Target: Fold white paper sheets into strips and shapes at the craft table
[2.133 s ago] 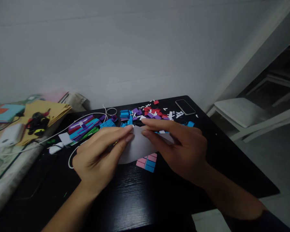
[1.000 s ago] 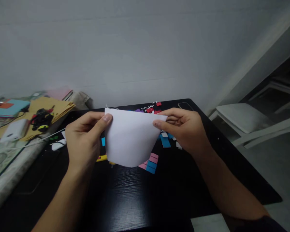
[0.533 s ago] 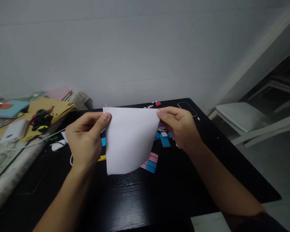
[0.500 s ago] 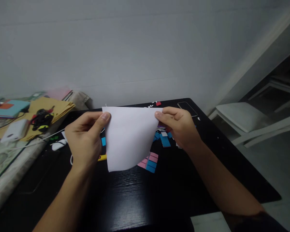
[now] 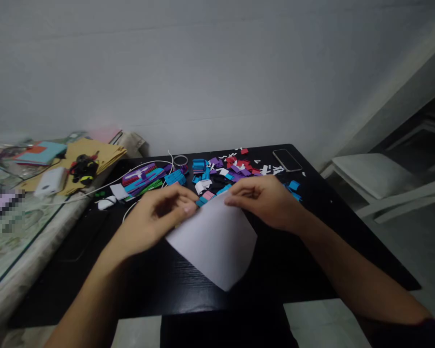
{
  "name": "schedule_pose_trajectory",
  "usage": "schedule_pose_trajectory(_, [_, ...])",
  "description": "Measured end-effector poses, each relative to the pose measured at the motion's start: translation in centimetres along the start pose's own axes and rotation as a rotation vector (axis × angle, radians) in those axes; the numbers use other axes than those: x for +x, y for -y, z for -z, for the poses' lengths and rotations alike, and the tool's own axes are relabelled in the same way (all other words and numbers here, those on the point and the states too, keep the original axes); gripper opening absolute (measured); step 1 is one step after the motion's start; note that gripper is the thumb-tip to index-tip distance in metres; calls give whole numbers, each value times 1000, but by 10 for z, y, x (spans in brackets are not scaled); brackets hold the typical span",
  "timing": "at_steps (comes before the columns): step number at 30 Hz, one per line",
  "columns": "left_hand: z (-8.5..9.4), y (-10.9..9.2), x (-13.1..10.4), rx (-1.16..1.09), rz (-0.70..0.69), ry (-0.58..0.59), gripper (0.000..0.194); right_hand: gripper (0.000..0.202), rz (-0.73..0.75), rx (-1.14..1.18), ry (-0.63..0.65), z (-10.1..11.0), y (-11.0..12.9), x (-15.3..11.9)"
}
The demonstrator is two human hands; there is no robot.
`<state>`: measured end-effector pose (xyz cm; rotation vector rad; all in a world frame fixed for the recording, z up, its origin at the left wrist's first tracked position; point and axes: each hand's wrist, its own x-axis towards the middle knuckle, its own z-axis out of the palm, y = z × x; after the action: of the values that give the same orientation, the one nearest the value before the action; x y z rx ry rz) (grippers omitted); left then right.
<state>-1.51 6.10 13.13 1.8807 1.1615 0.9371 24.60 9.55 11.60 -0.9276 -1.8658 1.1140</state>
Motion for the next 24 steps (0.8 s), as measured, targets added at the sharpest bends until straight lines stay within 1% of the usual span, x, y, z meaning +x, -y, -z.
schedule_pose_trajectory(2, [-14, -3, -12, 25, 35, 98, 17, 14, -20, -78, 184, -11, 7, -8])
schedule_pose_trajectory(3, [-22, -2, -18, 14, 50, 118, 17, 17, -29, -106, 260, -16, 10, -12])
schedule_pose_trajectory(4, [-30, 0, -24, 9, 69, 114, 17, 18, -35, -118, 317, -22, 12, -15])
schedule_pose_trajectory(6, [-43, 8, -36, -2, 90, 138, 19, 20, -40, -106, 382, -32, 14, -21])
schedule_pose_trajectory(8, [-53, 17, -47, -12, 104, 142, 23, 23, -66, -93, 426, -40, 11, -26])
schedule_pose_trajectory(10, [-59, 28, -59, -17, 121, 123, 28, 26, -112, -105, 460, -45, 3, -32])
schedule_pose_trajectory(12, [-62, 38, -71, -49, 179, 73, 31, 26, -175, -106, 480, -48, -8, -40])
schedule_pose_trajectory(16, [-59, 62, -94, -94, 330, -77, 36, 20, -318, -78, 511, -40, -32, -60])
schedule_pose_trajectory(18, [-58, 76, -101, -94, 363, -102, 39, 18, -353, -117, 513, -31, -44, -69])
schedule_pose_trajectory(21, [-60, 96, -107, -73, 389, -118, 42, 18, -417, -124, 497, -15, -61, -79])
schedule_pose_trajectory(24, [-67, 112, -106, -11, 401, -148, 41, 19, -469, -172, 437, -2, -73, -86])
